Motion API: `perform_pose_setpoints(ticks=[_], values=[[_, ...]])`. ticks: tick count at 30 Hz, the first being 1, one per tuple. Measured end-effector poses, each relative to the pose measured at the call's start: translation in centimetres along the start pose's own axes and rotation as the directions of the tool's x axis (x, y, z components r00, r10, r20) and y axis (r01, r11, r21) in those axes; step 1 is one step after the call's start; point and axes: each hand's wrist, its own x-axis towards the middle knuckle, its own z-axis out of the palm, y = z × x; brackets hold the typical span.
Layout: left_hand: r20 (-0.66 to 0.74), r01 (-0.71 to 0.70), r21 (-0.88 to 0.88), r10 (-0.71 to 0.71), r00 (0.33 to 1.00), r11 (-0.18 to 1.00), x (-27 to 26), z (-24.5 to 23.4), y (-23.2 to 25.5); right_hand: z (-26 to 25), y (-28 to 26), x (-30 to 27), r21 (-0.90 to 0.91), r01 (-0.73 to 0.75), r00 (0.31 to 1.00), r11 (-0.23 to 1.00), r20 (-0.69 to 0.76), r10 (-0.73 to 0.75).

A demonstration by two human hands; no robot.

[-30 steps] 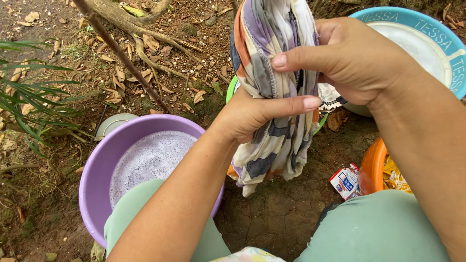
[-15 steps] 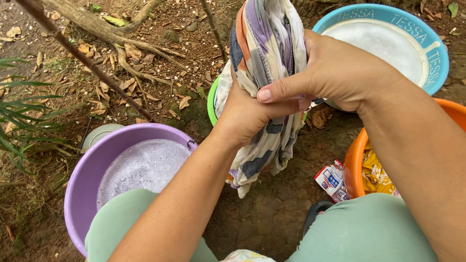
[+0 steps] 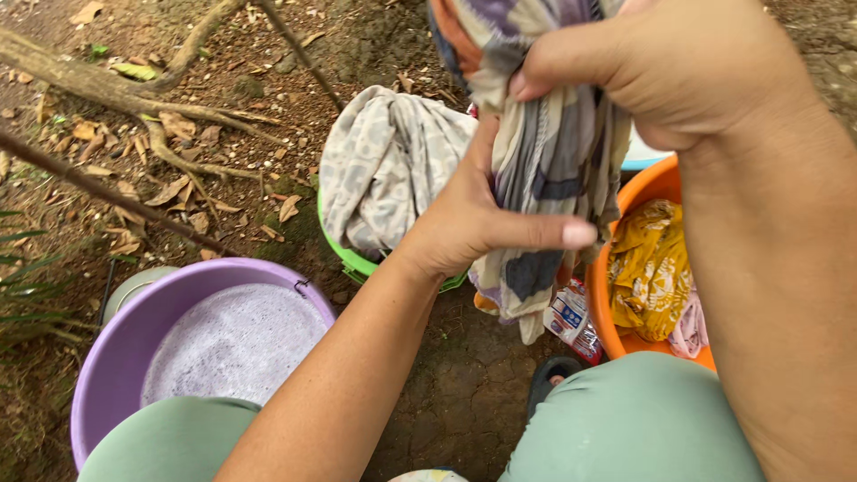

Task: The person sorts items of clothing between different buckets, rinses them in water, and wrings them out by hand.

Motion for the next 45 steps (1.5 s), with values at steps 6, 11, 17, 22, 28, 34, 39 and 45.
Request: perform_pose_setpoints(ticks=[6,11,17,22,28,34,39,45], values=[[0.073,0.232,-0.066,-0.227,0.971,0.970,2.3,2.4,-7.7,-5.7,0.4,-2.1,-0.064,-0.027,0.993,0.998,-0.113,0.019],[0.061,0.286,-0.089,-0.282,0.958,0.954,4.6,6.6,-12.6,-10.0,1.7,-4.4,-0.019,-0.097,0.986,0.995,-0.136,0.094],[0.160,0.314,-0.090,-0.298,0.941,0.945,6.2,12.3,-16.8,-16.0,3.9,-8.6,-0.052,-0.328,0.899,0.943,-0.323,0.295],[0.279,0.359,-0.210,-0.296,0.913,0.909,6.4,15.8,-20.8,-20.4,6.9,-12.0,-0.039,-0.450,0.812,0.892,-0.434,0.391],[0.272,0.383,-0.111,-0.343,0.899,0.917,6.7,18.5,-24.2,-24.9,10.6,-14.7,0.051,-0.469,0.772,0.882,-0.461,0.437],[0.293,0.566,-0.161,-0.508,0.810,0.809,5.6,19.3,-28.1,-26.6,14.7,-16.1,0.137,-0.418,0.733,0.898,-0.532,0.423],[0.256,0.598,-0.074,-0.564,0.785,0.798,5.2,19.3,-30.4,-27.5,18.0,-16.8,0.102,-0.392,0.732,0.914,-0.568,0.377],[0.188,0.789,0.016,-0.777,0.601,0.614,4.2,19.6,-30.7,-28.6,22.6,-18.1,0.294,-0.558,0.528,0.776,-0.596,0.606]])
